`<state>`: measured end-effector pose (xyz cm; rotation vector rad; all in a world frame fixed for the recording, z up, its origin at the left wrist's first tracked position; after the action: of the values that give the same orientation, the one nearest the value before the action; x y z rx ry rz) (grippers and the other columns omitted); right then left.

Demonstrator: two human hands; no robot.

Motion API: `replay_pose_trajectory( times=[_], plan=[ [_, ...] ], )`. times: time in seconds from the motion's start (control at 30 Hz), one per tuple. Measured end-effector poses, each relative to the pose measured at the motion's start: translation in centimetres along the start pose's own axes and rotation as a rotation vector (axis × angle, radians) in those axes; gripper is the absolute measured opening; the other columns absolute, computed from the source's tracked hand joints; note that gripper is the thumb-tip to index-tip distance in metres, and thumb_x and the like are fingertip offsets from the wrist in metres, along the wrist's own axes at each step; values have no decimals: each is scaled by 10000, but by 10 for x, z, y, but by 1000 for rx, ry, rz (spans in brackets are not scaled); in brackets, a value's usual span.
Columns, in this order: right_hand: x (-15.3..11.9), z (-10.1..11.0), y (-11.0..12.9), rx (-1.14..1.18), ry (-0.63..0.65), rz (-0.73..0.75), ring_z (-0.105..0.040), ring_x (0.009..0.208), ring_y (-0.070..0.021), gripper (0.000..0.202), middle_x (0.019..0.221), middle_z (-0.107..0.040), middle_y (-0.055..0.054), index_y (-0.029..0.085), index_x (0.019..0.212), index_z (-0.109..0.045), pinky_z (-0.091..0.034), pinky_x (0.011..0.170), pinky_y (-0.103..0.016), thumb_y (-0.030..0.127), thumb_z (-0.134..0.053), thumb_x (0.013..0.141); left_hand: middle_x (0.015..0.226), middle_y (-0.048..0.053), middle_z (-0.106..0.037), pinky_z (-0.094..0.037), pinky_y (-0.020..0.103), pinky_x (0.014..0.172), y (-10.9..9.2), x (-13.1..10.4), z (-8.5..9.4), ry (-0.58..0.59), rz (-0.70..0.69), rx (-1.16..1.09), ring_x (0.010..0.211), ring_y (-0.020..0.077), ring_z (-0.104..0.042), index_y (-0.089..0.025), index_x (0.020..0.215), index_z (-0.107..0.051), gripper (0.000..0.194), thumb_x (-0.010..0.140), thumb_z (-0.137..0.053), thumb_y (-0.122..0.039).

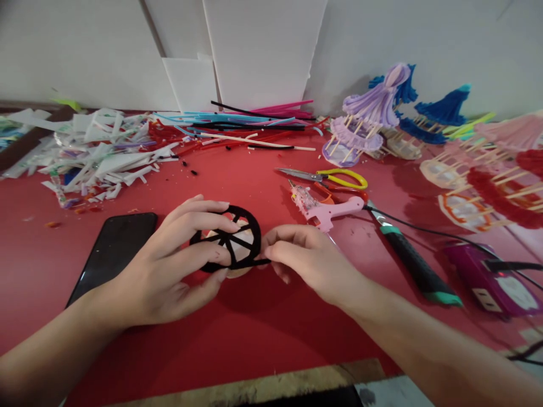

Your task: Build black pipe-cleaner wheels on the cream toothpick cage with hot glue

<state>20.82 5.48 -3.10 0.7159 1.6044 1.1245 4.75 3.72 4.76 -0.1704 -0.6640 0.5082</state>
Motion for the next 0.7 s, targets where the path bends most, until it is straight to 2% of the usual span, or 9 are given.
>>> replay_pose_trajectory(
  times=[0.1,0.27,0.37,0.53,0.6,0.7],
  plan=[
    [1,-4,-4,92,38,-78,-455,473,-63,192,619,-623,1,158,784,-689,-323,454,-227,327,-728,702,1169,114,-612,-379,499,1104,1,1,0,-4,-8,2,1247,268,-499,-174,893,-602,150,775,-614,-82],
    [2,-13,-10,265,50,-223,-367,421,-40,250,473,-500,51,147,676,-662,-217,427,-213,354,-789,614,1175,109,-607,-366,506,1108,3,1,0,-1,8,3,1257,267,-487,-179,893,-601,149,779,-611,-83],
    [3,-11,-8,212,33,-167,-390,435,-49,208,478,-482,61,165,636,-612,-242,434,-220,322,-747,650,1166,105,-608,-368,509,1103,2,2,0,8,9,5,1250,267,-491,-181,888,-598,145,782,-604,-82],
    [-1,-2,0,-79,9,-21,-507,547,-87,104,597,-580,22,185,691,-589,-366,531,-244,241,-549,769,1173,104,-607,-374,522,1096,0,2,-1,16,9,11,1244,269,-493,-190,891,-589,149,787,-593,-83],
    [-2,-2,1,-131,22,-1,-540,590,-105,116,634,-600,7,187,705,-590,-403,564,-254,226,-500,767,1180,108,-604,-378,517,1096,-1,1,0,11,4,8,1244,271,-493,-186,887,-584,147,785,-596,-83],
    [-2,-3,2,-89,32,-4,-568,602,-126,95,646,-612,-12,184,698,-588,-432,547,-259,217,-500,710,1182,109,-604,-377,517,1098,0,1,0,15,9,12,1250,274,-493,-186,893,-587,146,787,-599,-85]
  ],
)
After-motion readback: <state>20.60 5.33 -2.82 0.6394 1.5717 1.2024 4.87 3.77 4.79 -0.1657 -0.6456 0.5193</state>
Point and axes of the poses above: each hand's wrist, its own x-axis towards the middle knuckle, its own z-axis out of the back of the hand, y = z × x, the point moved 7 cm from there along x, towards the middle knuckle
